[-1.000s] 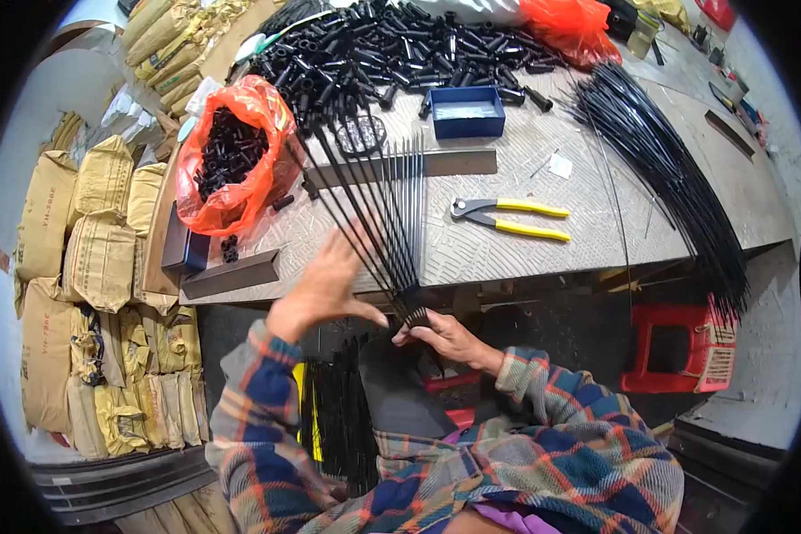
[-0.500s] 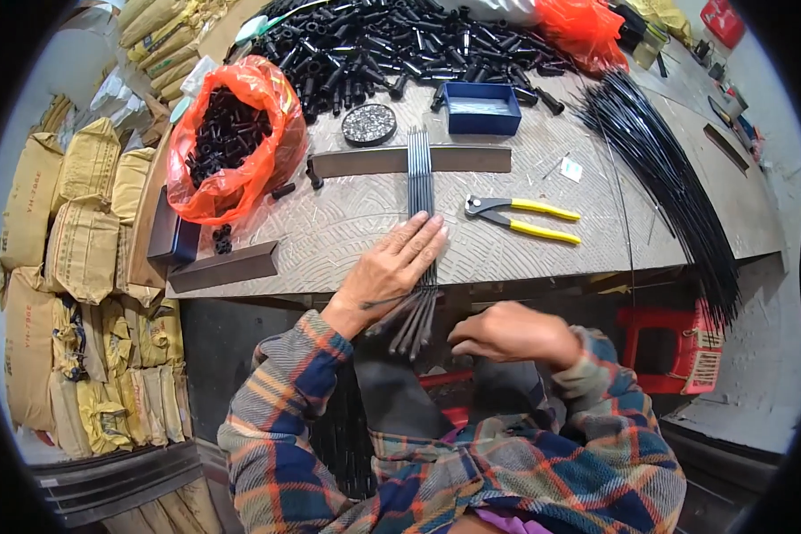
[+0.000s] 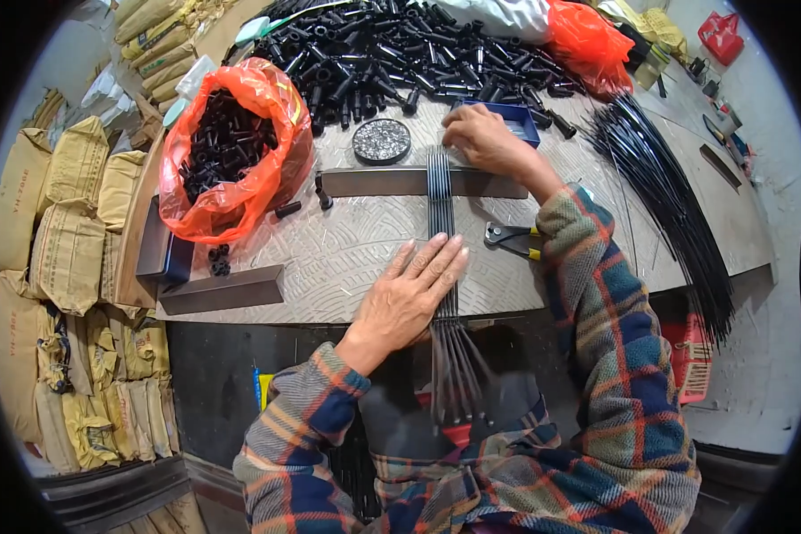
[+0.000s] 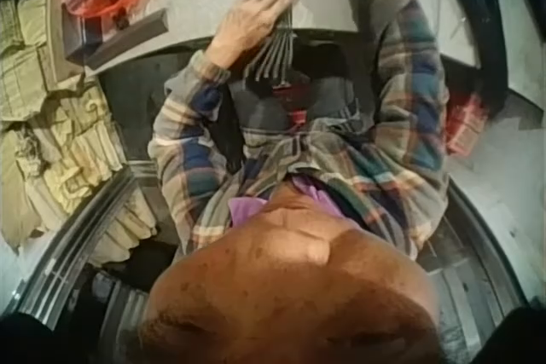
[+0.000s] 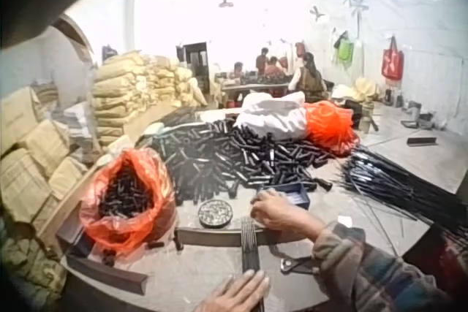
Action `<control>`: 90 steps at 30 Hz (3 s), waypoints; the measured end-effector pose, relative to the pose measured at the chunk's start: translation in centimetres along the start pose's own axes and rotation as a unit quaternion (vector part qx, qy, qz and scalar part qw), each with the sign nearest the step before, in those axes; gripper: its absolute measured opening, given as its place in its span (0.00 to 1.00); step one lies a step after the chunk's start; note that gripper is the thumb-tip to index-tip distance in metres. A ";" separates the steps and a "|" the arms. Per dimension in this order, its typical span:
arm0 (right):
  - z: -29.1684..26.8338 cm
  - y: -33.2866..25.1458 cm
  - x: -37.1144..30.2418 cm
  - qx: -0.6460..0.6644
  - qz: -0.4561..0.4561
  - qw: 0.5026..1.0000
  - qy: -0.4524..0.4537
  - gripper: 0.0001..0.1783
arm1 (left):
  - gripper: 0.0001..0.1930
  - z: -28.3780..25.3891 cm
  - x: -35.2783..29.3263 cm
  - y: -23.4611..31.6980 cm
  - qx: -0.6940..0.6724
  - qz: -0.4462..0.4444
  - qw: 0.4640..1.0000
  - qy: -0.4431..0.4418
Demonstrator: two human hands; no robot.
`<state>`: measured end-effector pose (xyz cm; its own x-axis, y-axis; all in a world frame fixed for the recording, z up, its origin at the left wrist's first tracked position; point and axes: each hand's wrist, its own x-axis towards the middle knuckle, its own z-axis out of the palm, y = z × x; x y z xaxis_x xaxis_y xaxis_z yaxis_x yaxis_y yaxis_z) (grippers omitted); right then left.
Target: Insert bundles of black plastic tubes into a connector piece and secure them using pliers.
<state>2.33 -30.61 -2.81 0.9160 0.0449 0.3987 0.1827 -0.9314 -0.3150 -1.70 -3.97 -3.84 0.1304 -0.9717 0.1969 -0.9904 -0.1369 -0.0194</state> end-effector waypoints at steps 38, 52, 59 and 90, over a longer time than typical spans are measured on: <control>-4.1 6.1 -0.7 -0.100 0.099 0.987 -0.073 0.05 | 0.32 -0.4 1.1 0.5 -0.026 -0.030 0.998 -0.041; -1.0 0.5 -3.9 0.079 0.084 0.993 0.011 0.10 | 0.30 -0.1 1.3 0.7 -0.052 -0.051 0.997 -0.023; -0.9 0.2 -3.7 0.062 0.084 0.994 0.011 0.11 | 0.30 0.0 1.4 0.6 -0.045 -0.050 0.997 -0.027; -1.2 -0.1 -3.7 0.050 0.075 0.996 -0.001 0.12 | 0.44 0.0 1.3 0.5 -0.018 -0.030 0.997 -0.067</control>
<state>-1.55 -31.12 -3.26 0.9365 -0.0920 0.3384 0.0775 -0.8868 -0.4555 -2.03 -5.31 -3.55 0.1926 -0.9792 0.0634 -0.9812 -0.1913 0.0252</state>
